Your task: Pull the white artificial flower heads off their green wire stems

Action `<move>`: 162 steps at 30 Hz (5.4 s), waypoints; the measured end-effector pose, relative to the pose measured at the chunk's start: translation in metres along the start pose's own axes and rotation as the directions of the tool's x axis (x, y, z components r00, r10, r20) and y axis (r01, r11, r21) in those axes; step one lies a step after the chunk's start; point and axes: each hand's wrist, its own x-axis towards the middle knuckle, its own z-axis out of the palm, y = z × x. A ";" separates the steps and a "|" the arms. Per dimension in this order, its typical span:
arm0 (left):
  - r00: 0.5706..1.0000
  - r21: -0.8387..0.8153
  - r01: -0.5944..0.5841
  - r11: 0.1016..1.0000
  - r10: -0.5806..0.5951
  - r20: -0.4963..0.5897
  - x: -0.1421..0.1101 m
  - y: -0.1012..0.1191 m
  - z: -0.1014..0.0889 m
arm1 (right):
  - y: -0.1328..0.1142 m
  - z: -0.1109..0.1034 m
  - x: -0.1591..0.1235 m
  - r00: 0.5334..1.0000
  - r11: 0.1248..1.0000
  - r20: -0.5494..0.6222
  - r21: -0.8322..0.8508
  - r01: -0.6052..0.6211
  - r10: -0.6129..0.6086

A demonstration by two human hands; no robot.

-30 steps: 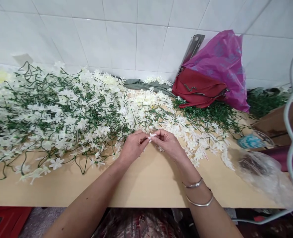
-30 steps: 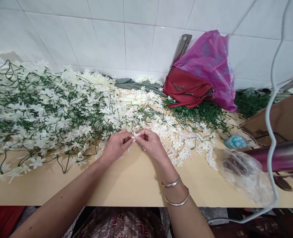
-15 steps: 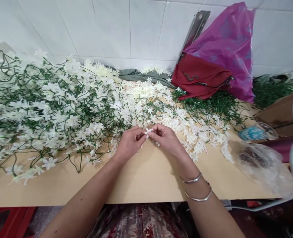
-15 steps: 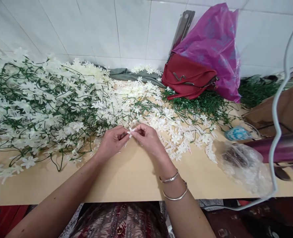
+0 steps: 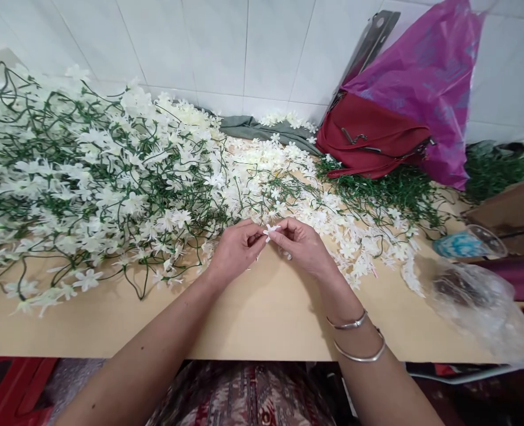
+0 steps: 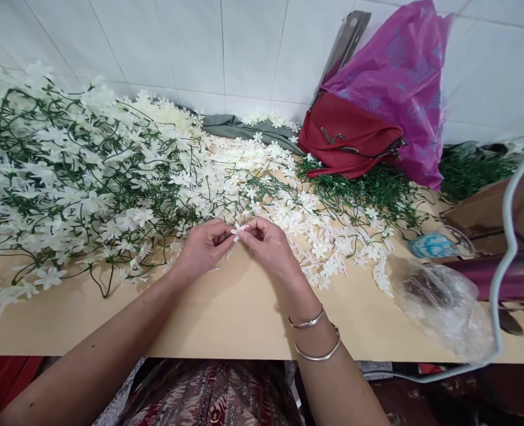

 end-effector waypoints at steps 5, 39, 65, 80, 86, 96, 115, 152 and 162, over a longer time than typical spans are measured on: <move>0.999 0.003 -0.047 0.999 0.047 0.011 0.000 0.003 -0.002 | 0.000 0.000 0.000 0.999 0.997 -0.003 0.068 -0.034 0.034; 0.912 0.070 -0.404 0.912 0.396 0.103 -0.012 0.026 -0.002 | -0.017 -0.054 0.039 0.967 0.774 -0.165 -0.632 0.048 -0.195; 0.978 0.173 -0.208 0.963 0.205 0.034 -0.007 0.015 0.017 | 0.001 -0.050 0.045 0.878 0.871 -0.308 -0.445 0.208 -0.367; 0.938 0.411 -0.346 0.843 0.307 0.160 -0.004 0.020 0.030 | -0.001 -0.052 0.047 0.904 0.905 -0.270 -0.363 0.223 -0.331; 0.918 0.420 -0.393 0.818 0.321 0.235 -0.004 0.018 0.031 | 0.003 -0.052 0.047 0.899 0.882 -0.247 -0.401 0.246 -0.363; 0.817 0.325 -0.524 0.787 0.358 0.452 0.015 0.026 0.026 | 0.005 -0.057 0.048 0.883 0.856 -0.252 -0.450 0.255 -0.395; 0.760 0.399 -0.577 0.713 0.291 0.581 -0.012 0.060 0.035 | 0.004 -0.052 0.048 0.864 0.837 -0.223 -0.440 0.324 -0.451; 0.968 0.324 -0.247 0.913 0.243 0.054 -0.013 0.033 0.006 | -0.015 -0.037 0.038 0.903 0.933 -0.278 -0.245 0.263 -0.327; 0.895 0.385 -0.357 0.851 0.193 0.402 -0.021 0.038 -0.002 | -0.013 -0.044 0.041 0.913 0.939 -0.282 -0.258 0.226 -0.297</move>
